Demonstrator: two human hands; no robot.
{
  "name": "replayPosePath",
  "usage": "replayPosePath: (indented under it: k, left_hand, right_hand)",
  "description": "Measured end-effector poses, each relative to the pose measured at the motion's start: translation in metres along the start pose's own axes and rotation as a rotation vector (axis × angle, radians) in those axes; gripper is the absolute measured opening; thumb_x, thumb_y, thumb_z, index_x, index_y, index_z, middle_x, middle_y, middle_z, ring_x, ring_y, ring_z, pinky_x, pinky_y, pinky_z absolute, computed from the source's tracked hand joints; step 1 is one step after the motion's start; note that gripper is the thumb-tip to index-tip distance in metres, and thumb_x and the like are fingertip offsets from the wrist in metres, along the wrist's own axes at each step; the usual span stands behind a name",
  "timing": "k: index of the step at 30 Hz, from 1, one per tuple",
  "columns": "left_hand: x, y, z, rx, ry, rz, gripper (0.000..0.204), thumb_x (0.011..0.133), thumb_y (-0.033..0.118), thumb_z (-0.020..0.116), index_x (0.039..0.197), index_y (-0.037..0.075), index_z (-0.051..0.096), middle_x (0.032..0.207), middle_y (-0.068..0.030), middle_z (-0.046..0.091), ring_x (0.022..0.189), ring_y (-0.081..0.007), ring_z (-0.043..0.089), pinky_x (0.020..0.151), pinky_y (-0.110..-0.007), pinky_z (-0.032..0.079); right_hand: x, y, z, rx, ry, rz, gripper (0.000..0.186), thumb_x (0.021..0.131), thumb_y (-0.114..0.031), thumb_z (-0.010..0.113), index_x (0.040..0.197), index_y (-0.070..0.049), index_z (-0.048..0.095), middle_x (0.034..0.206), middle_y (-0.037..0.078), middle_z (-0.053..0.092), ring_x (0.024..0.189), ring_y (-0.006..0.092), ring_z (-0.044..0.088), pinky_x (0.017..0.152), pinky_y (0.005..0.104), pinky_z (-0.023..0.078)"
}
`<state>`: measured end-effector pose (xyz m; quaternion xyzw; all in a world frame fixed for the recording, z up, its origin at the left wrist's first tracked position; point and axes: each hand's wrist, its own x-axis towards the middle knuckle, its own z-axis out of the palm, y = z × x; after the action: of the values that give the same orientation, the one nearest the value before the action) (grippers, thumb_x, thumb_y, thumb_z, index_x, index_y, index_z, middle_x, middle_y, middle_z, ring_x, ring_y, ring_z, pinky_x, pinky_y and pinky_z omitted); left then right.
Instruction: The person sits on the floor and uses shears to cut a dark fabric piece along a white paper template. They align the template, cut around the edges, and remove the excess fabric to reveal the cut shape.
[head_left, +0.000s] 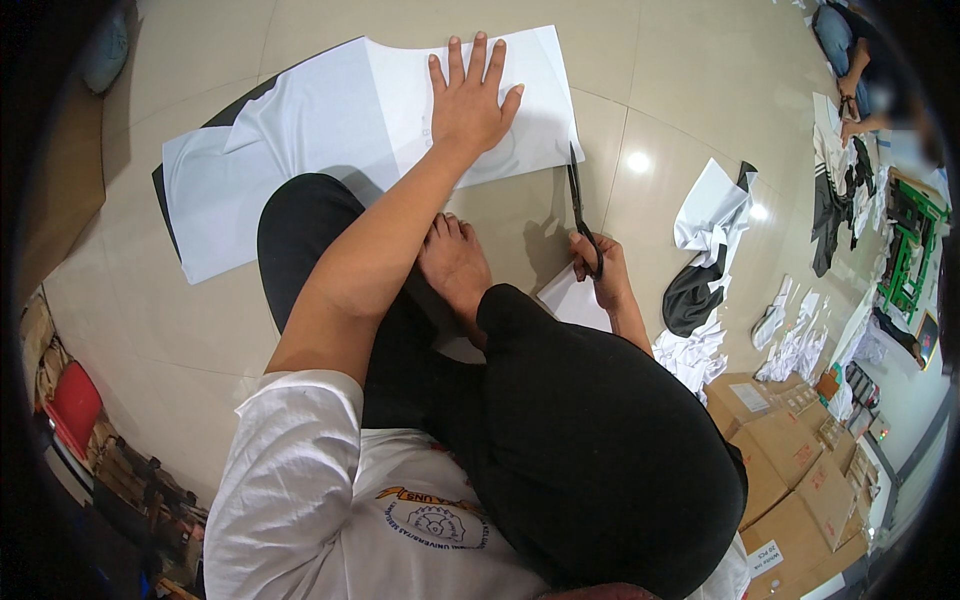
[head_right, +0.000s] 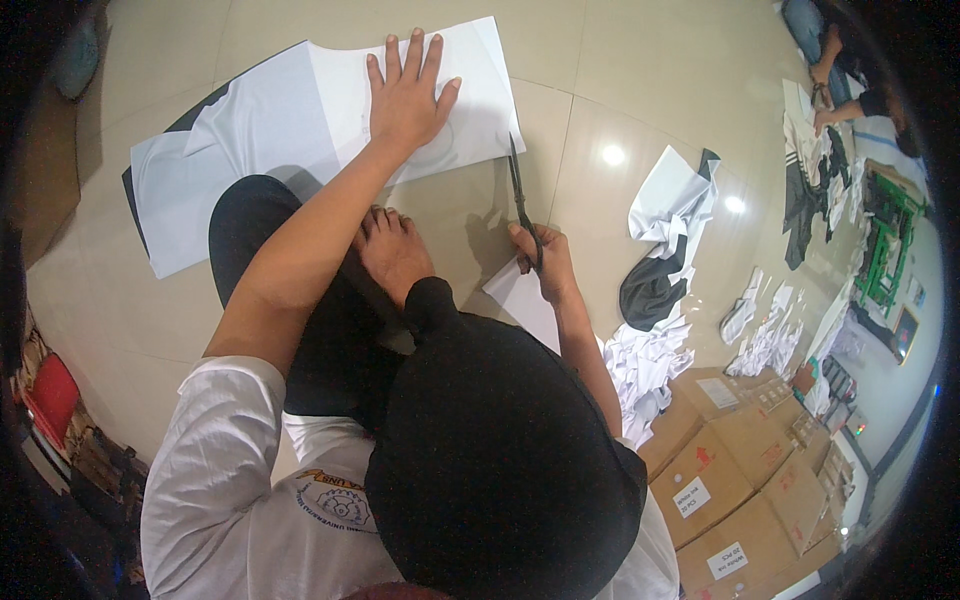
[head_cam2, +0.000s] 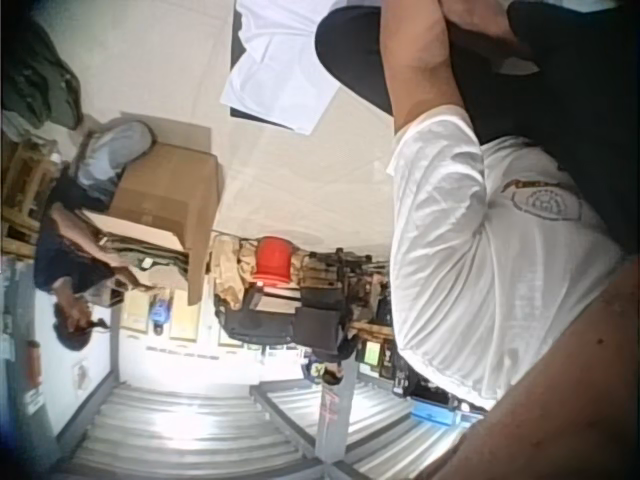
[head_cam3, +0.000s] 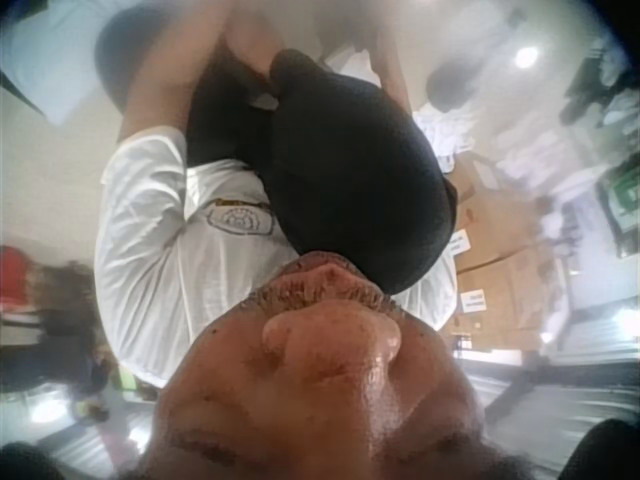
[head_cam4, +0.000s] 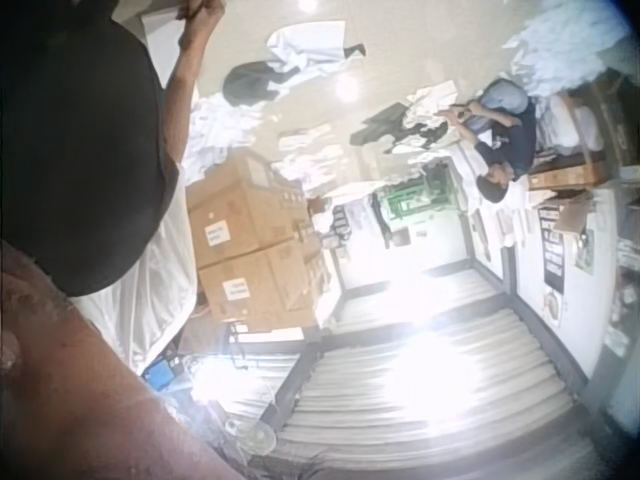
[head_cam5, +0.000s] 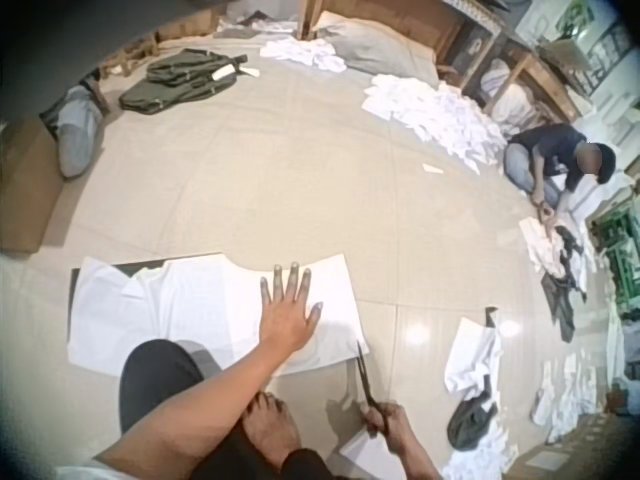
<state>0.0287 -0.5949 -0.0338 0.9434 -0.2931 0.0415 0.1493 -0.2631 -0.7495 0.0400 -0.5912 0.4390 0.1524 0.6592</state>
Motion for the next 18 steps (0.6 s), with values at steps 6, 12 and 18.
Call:
replayPosePath:
  k: [6, 12, 18]
  left_hand:
    - [0.001, 0.000, 0.000, 0.017, -0.009, -0.006, 0.073, 0.111, 0.055, 0.041, 0.170, 0.014, 0.032, 0.177, -0.0155, 0.029, 0.163, -0.0463, 0.021, 0.129, -0.069, 0.015]
    - [0.001, 0.000, 0.002, 0.020, -0.009, -0.004, 0.073, 0.111, 0.056, 0.041, 0.171, 0.014, 0.031, 0.177, -0.0149, 0.027, 0.163, -0.0462, 0.019, 0.129, -0.069, 0.014]
    - [0.001, 0.001, 0.001, 0.047, -0.078, -0.020, 0.073, 0.112, 0.056, 0.035, 0.172, 0.015, 0.029, 0.179, -0.0122, 0.023, 0.165, -0.0450, 0.013, 0.131, -0.067, 0.009]
  right_hand:
    - [0.003, 0.008, -0.003, 0.030, -0.001, 0.006, 0.034, 0.095, -0.035, 0.084, 0.082, -0.009, 0.066, 0.064, -0.002, 0.057, 0.050, 0.0088, 0.051, 0.049, 0.0271, 0.038]
    - [0.002, 0.009, -0.003, 0.057, -0.027, 0.006, 0.030, 0.096, -0.029, 0.083, 0.082, -0.008, 0.066, 0.063, -0.003, 0.057, 0.050, 0.0084, 0.051, 0.048, 0.0266, 0.039]
    - [0.001, 0.012, -0.003, 0.061, -0.039, -0.011, 0.027, 0.097, -0.026, 0.081, 0.082, -0.008, 0.067, 0.064, -0.003, 0.058, 0.050, 0.0082, 0.052, 0.047, 0.0264, 0.039]
